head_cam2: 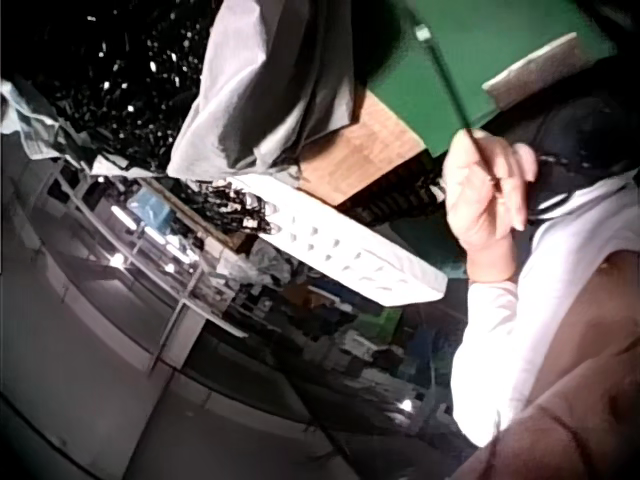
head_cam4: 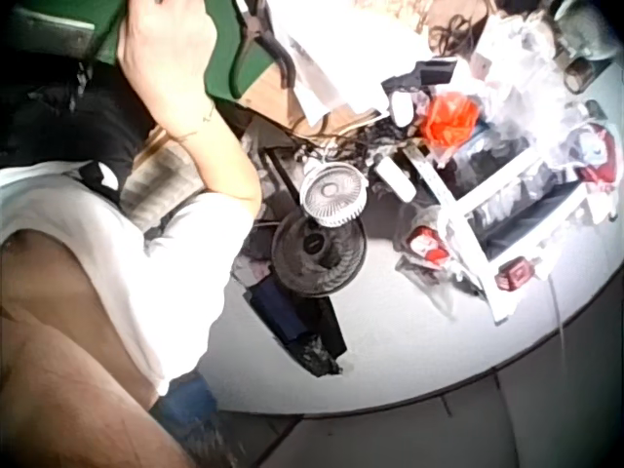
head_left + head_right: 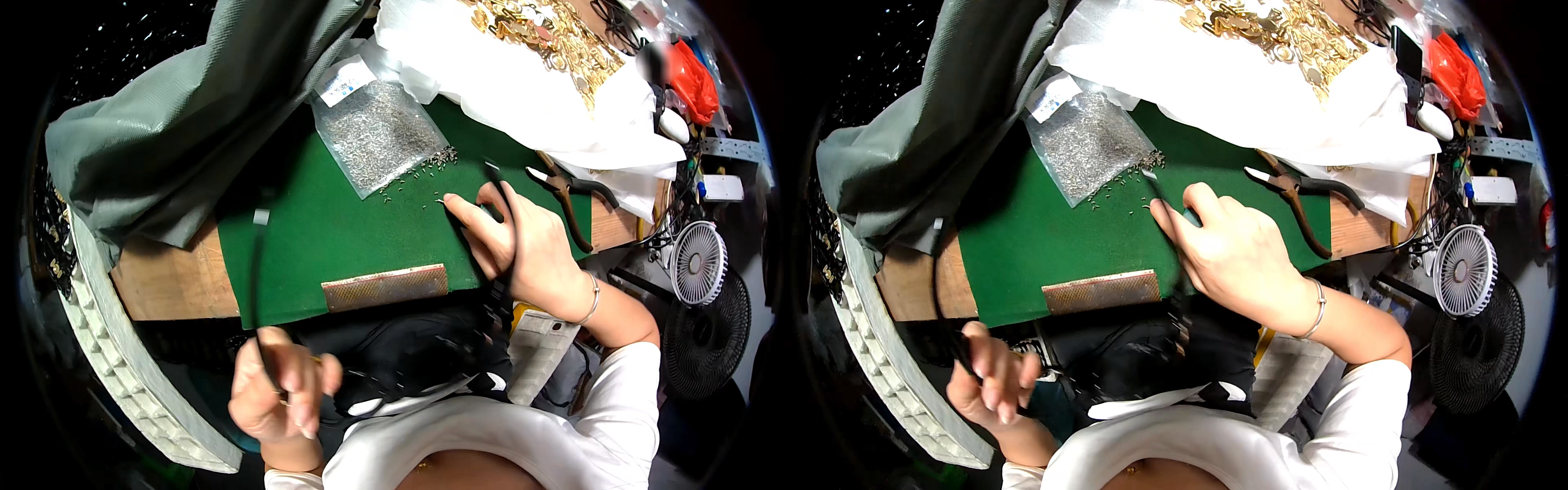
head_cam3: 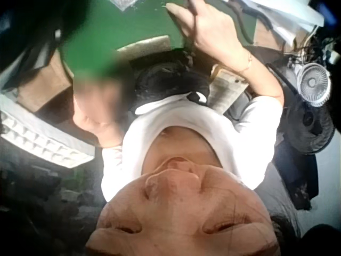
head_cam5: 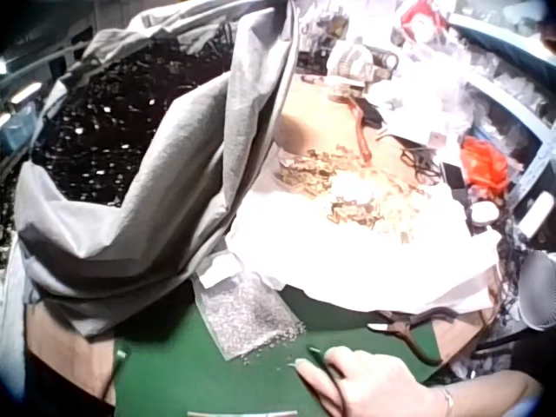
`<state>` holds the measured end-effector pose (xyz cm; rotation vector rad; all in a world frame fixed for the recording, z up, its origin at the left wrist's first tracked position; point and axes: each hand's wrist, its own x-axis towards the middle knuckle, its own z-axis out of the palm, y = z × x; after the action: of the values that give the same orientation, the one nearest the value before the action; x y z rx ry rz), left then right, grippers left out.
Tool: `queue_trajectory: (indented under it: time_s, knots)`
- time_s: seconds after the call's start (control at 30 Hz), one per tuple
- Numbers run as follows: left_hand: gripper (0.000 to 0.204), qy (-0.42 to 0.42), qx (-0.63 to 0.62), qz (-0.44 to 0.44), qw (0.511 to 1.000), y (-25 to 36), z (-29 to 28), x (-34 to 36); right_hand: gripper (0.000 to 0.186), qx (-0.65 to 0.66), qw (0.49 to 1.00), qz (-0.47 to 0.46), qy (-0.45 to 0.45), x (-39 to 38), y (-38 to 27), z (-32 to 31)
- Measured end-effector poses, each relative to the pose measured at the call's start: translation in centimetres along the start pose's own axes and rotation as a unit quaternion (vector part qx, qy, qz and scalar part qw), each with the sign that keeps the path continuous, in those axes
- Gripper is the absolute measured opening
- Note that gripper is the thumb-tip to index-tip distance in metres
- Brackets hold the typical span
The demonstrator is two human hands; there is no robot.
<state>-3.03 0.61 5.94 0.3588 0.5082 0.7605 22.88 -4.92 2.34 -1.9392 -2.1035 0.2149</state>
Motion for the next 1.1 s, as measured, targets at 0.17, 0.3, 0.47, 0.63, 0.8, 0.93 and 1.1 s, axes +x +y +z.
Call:
queue_trajectory:
  time_s: [0.17,0.3,0.47,0.63,0.8,0.93,1.1]
  knots:
    - [0.018,-0.067,-0.077,-0.136,0.985,-2.5,0.8,1.5,0.040,0.021,0.999,-0.015,-0.027,0.2,0.1,0.0]
    - [0.024,-0.007,-0.057,-0.155,0.986,-3.4,2.2,2.2,0.042,-0.015,0.999,-0.028,-0.043,0.2,0.0,-0.1]
    - [0.030,-0.026,-0.019,-0.133,0.991,-3.4,1.0,2.3,0.035,-0.126,0.989,-0.073,-0.034,0.0,-0.2,0.3]
    - [0.032,-0.035,-0.131,-0.164,0.977,-3.7,-0.7,2.5,0.031,0.012,0.997,-0.058,-0.044,0.7,-1.0,-0.2]
    - [0.033,-0.002,-0.220,-0.191,0.957,-3.8,-0.7,2.2,0.024,0.673,0.705,0.016,-0.225,1.7,-3.9,-3.4]
    - [0.034,-0.017,-0.204,-0.189,0.960,-3.7,-1.2,1.9,0.017,0.774,0.569,0.087,-0.265,2.3,-5.5,-3.3]
    - [0.034,-0.013,-0.180,-0.181,0.967,-4.1,-0.8,1.8,0.021,0.709,0.519,0.229,-0.419,2.9,-4.8,-4.3]
